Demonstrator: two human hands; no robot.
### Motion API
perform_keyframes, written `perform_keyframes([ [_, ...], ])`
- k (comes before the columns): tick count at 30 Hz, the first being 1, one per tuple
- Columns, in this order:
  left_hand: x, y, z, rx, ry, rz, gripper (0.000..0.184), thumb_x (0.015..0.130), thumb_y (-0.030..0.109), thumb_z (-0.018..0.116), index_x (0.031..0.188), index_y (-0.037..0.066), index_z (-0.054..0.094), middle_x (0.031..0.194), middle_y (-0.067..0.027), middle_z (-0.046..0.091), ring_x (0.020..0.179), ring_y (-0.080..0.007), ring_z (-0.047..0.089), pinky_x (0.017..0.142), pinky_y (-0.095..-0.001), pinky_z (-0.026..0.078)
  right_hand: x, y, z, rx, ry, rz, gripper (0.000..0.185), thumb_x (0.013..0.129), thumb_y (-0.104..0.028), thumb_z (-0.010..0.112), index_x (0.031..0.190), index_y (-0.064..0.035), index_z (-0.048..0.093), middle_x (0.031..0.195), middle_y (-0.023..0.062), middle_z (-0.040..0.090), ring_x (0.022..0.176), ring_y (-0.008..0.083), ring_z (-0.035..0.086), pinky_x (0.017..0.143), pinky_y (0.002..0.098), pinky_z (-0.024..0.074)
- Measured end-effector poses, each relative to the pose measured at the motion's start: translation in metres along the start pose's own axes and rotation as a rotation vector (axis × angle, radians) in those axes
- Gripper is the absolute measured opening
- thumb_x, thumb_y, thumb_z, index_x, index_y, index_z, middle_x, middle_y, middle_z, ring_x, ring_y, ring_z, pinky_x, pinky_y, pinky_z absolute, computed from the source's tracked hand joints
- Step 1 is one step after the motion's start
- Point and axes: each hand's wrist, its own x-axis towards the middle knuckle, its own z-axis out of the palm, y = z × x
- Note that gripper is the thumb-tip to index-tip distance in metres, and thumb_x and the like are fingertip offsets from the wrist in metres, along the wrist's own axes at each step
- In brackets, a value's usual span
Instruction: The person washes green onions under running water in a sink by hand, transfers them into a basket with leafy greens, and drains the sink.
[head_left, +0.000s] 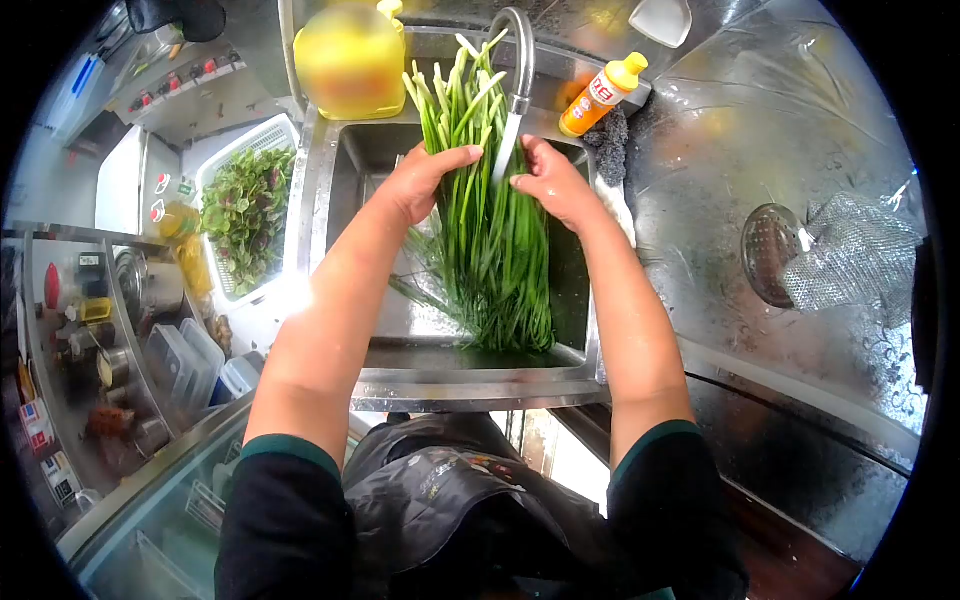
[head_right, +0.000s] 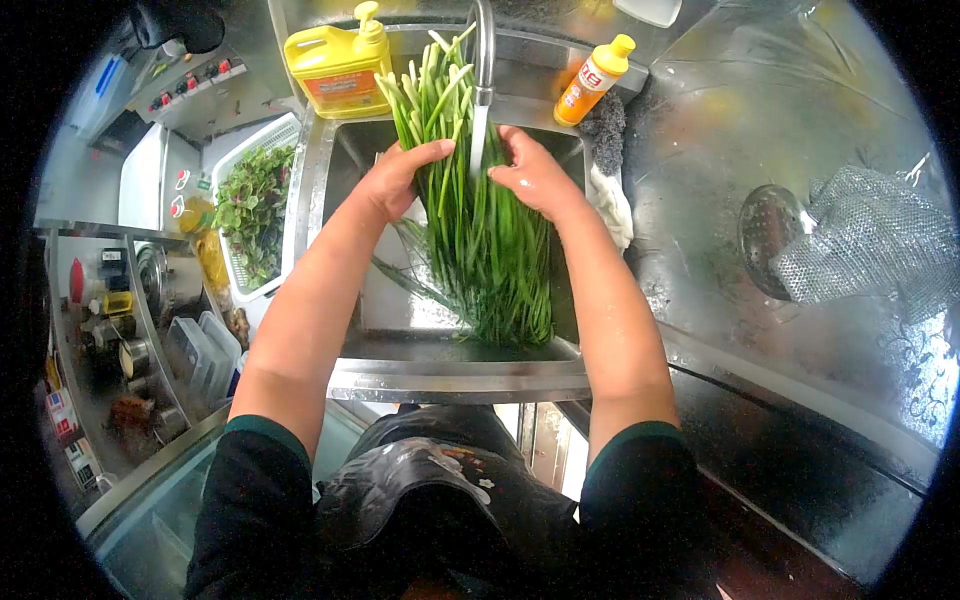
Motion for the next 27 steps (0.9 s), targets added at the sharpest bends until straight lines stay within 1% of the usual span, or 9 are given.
perform_keyframes([
  [8, 0.008, 0.006, 0.001, 0.106, -0.093, 0.0, 0.045, 0.082, 0.014, 0.076, 0.122, 0.001, 0.061, 0.112, -0.0091, 0.067, 0.101, -0.0189, 0.064, 0.091, -0.0337, 0.051, -0.006, -0.039, -0.013, -0.213, 0.047, 0.202, 0.067, 0.082, -0.02, 0.074, 0.135, 0.004, 0.041, 0.128, 0.0193, 0.056, 0.119, 0.0254, 0.054, 0.103, 0.0357, 0.0401],
  [12, 0.0, 0.008, 0.01, -0.006, -0.087, -0.013, 0.044, 0.083, 0.015, 0.075, 0.122, 0.002, 0.061, 0.114, -0.0088, 0.067, 0.103, -0.02, 0.063, 0.092, -0.0344, 0.05, -0.016, -0.048, 0.002, -0.31, 0.014, 0.018, 0.074, 0.087, -0.033, 0.071, 0.142, 0.0017, 0.036, 0.137, 0.0198, 0.052, 0.127, 0.0248, 0.049, 0.107, 0.0359, 0.0369],
  [13, -0.002, 0.004, 0.011, -0.043, -0.059, -0.017, 0.044, 0.083, 0.016, 0.075, 0.123, 0.002, 0.061, 0.114, -0.0087, 0.067, 0.103, -0.0202, 0.063, 0.093, -0.0347, 0.05, -0.016, -0.043, 0.008, -0.267, 0.08, -0.008, 0.062, 0.09, -0.036, 0.066, 0.133, 0.0028, 0.044, 0.13, 0.0238, 0.054, 0.123, 0.0321, 0.052, 0.105, 0.0399, 0.0385],
  [15, -0.003, -0.007, 0.012, -0.147, -0.037, -0.025, 0.043, 0.086, 0.02, 0.073, 0.124, 0.004, 0.06, 0.115, -0.0085, 0.067, 0.105, -0.0208, 0.063, 0.093, -0.036, 0.05, -0.022, -0.043, 0.023, -0.678, 0.163, 0.155, 0.054, 0.095, -0.034, 0.06, 0.131, 0.0037, 0.043, 0.123, 0.0259, 0.053, 0.116, 0.0393, 0.051, 0.102, 0.0427, 0.0384],
  [16, -0.003, -0.015, 0.011, -0.214, -0.033, -0.046, 0.043, 0.087, 0.021, 0.072, 0.125, 0.004, 0.059, 0.116, -0.0085, 0.067, 0.106, -0.0209, 0.063, 0.093, -0.0365, 0.05, -0.026, -0.023, 0.031, -0.731, 0.258, -0.03, 0.046, 0.096, -0.03, 0.057, 0.125, 0.004, 0.045, 0.114, 0.03, 0.052, 0.108, 0.0475, 0.05, 0.096, 0.0482, 0.0403],
  [17, -0.003, -0.025, 0.01, -0.284, -0.029, -0.069, 0.043, 0.089, 0.022, 0.071, 0.126, 0.004, 0.058, 0.116, -0.0085, 0.066, 0.107, -0.021, 0.062, 0.093, -0.0371, 0.051, -0.031, -0.016, 0.046, -0.707, 0.395, -0.133, 0.038, 0.093, -0.028, 0.058, 0.108, 0.0059, 0.05, 0.106, 0.0311, 0.054, 0.101, 0.0483, 0.052, 0.089, 0.0532, 0.042],
  [19, -0.01, -0.042, 0.016, -0.297, -0.008, -0.046, 0.049, 0.091, 0.026, 0.07, 0.132, 0.007, 0.053, 0.122, -0.0073, 0.063, 0.11, -0.0222, 0.061, 0.096, -0.0382, 0.048, -0.04, -0.009, 0.068, -0.628, 0.449, -0.107, 0.031, 0.093, -0.021, 0.056, 0.108, 0.0059, 0.05, 0.108, 0.031, 0.054, 0.105, 0.0475, 0.051, 0.09, 0.0532, 0.0416],
  [23, -0.031, -0.07, 0.019, -0.112, -0.009, -0.038, 0.051, 0.092, 0.028, 0.069, 0.134, 0.005, 0.052, 0.128, -0.0065, 0.06, 0.12, -0.0215, 0.053, 0.105, -0.0373, 0.04, -0.063, 0.009, 0.089, -1.022, 0.455, -0.039, 0.059, 0.09, -0.019, 0.055, 0.139, 0.0095, 0.038, 0.139, 0.0312, 0.045, 0.138, 0.0453, 0.032, 0.113, 0.0585, 0.0246],
  [27, -0.029, -0.072, 0.01, -0.159, -0.001, -0.011, 0.047, 0.091, 0.022, 0.068, 0.132, 0.005, 0.053, 0.125, -0.01, 0.061, 0.117, -0.025, 0.057, 0.103, -0.0402, 0.044, -0.082, -0.014, 0.085, -0.995, 0.239, -0.059, 0.084, 0.085, -0.031, 0.066, 0.148, 0.0053, 0.023, 0.153, 0.0289, 0.026, 0.146, 0.0457, 0.015, 0.116, 0.0592, 0.0163],
])
